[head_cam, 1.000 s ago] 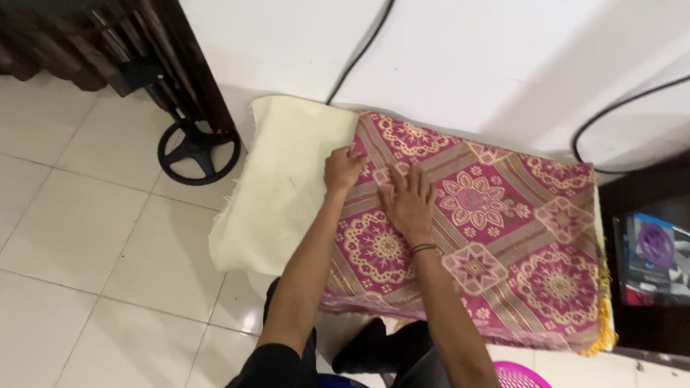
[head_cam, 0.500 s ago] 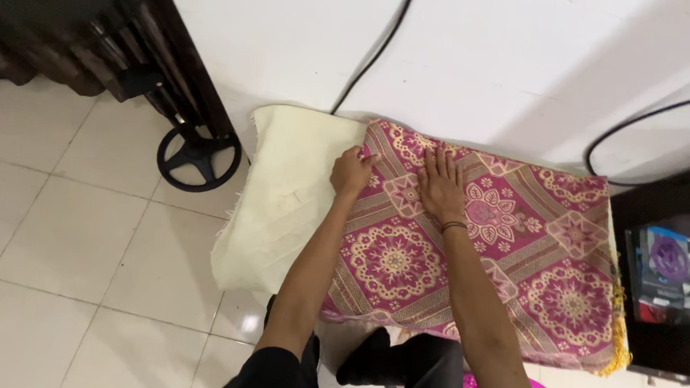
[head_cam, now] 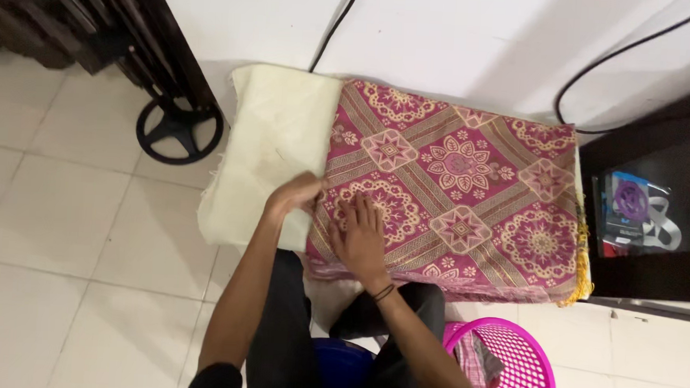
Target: The person folds a large patterned textile with yellow fringe on a padded surface. They smooth the fabric, fold it in half multiple times, and align the edges to create a compact rectangular bundle.
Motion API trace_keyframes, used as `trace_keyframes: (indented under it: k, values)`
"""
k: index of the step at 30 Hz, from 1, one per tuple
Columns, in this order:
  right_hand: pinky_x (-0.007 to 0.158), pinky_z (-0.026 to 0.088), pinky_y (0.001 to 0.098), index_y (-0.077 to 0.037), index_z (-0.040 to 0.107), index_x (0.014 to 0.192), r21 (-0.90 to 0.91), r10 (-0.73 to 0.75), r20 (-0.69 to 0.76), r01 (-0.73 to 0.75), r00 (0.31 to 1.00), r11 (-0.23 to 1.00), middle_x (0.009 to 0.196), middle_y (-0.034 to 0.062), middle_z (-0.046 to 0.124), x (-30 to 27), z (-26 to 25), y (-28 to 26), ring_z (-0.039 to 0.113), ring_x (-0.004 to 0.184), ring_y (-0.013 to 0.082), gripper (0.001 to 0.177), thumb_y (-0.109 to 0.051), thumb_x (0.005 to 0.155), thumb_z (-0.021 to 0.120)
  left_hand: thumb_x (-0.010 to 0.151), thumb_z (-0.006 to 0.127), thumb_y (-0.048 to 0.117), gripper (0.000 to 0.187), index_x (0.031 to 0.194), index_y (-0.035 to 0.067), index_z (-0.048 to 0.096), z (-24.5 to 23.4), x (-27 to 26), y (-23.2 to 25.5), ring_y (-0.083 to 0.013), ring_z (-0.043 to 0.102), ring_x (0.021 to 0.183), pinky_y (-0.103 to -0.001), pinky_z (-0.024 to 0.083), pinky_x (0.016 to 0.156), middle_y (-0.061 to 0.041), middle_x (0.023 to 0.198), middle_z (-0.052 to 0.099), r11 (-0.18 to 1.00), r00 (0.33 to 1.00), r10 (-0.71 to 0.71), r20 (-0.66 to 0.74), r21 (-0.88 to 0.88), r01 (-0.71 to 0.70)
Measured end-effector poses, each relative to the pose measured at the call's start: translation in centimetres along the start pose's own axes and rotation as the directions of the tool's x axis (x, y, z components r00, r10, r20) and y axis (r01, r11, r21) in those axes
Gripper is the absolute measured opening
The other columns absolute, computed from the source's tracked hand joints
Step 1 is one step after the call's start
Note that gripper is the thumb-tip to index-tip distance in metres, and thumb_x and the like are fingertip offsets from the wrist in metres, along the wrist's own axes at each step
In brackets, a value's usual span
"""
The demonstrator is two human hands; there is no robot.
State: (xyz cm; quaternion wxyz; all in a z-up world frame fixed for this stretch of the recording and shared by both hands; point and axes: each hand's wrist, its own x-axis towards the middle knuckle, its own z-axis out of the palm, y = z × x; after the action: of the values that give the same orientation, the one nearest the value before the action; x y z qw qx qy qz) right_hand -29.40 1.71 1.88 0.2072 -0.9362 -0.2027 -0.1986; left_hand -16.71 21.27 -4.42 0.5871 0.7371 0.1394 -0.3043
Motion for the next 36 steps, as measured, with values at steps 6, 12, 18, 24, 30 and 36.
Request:
trace_keyframes:
  k: [6,12,18,24,30,36]
  values:
    - [0.120,0.030,0.0568,-0.008,0.061,0.135,-0.052,0.185,0.066,-0.181,0.981,0.982,0.147,0.0183,0.054,-2.4,-1.8,2.2,0.050,0.139,0.0347,0.050,-0.038,0.096,0.057,0.088,0.068,0.020,0.022,0.092,-0.001,0.076,2.5,-1.3,-3.8,-0.0229,0.067,0.071,-0.042,0.055,0.068,-0.008,0.075,0.068,0.916,0.876,0.402,-0.266,0.134,-0.379]
    - [0.124,0.028,0.0564,-0.010,0.059,0.140,-0.121,0.271,-0.143,-0.289,0.952,0.950,0.152,0.0218,0.050,-8.4,-5.6,8.9,0.041,0.147,0.0399,0.052,-0.042,0.100,0.059,0.074,0.091,0.033,0.040,0.086,0.001,0.070,5.1,-3.6,-5.1,-0.0220,0.071,0.075,-0.036,0.057,0.073,-0.014,0.082,0.075,0.951,0.789,0.307,-0.533,0.149,-0.270]
    - [0.123,0.020,0.0562,-0.014,0.054,0.150,-0.191,0.195,-0.114,-0.214,0.974,0.958,0.161,0.0199,0.041,-13.1,-9.9,12.6,0.032,0.151,0.0397,0.063,-0.048,0.097,0.061,0.062,0.091,0.019,0.062,0.109,-0.004,0.057,5.6,-3.1,-6.0,-0.0310,0.073,0.084,-0.042,0.061,0.072,-0.020,0.096,0.072,0.908,0.794,0.406,-0.452,0.297,-0.295]
    - [0.124,0.025,0.0554,-0.011,0.051,0.152,-0.142,0.398,-0.333,-0.463,0.854,0.875,0.163,0.0240,0.038,-17.3,-12.6,18.6,0.033,0.151,0.0437,0.059,-0.037,0.102,0.067,0.080,0.085,0.021,0.069,0.130,-0.007,0.048,10.3,-7.1,-4.4,-0.0459,0.054,0.125,-0.054,0.050,0.098,-0.033,0.130,0.055,0.808,0.632,0.469,-0.617,0.588,-0.026]
    - [0.112,0.042,0.0493,-0.002,0.042,0.148,0.300,0.611,-0.436,-0.534,0.661,0.791,0.145,0.0245,0.043,-22.9,-12.2,24.8,0.044,0.135,0.0413,0.073,-0.017,0.086,0.077,0.066,0.084,0.034,0.086,0.139,0.005,0.050,23.3,-10.2,3.7,-0.0630,0.034,0.137,-0.074,0.025,0.109,-0.042,0.140,0.040,0.555,0.423,0.765,-0.486,0.830,-0.049]
    - [0.100,0.047,0.0415,0.002,0.038,0.146,0.486,0.728,-0.420,-0.543,0.542,0.685,0.130,0.0196,0.049,-26.6,-10.1,32.1,0.052,0.118,0.0299,0.075,-0.022,0.089,0.081,0.093,0.064,0.013,0.037,0.129,0.007,0.060,38.8,-7.5,7.9,-0.0373,0.066,0.110,-0.052,0.049,0.097,-0.016,0.119,0.067,0.267,0.421,0.883,0.205,0.519,-0.812]
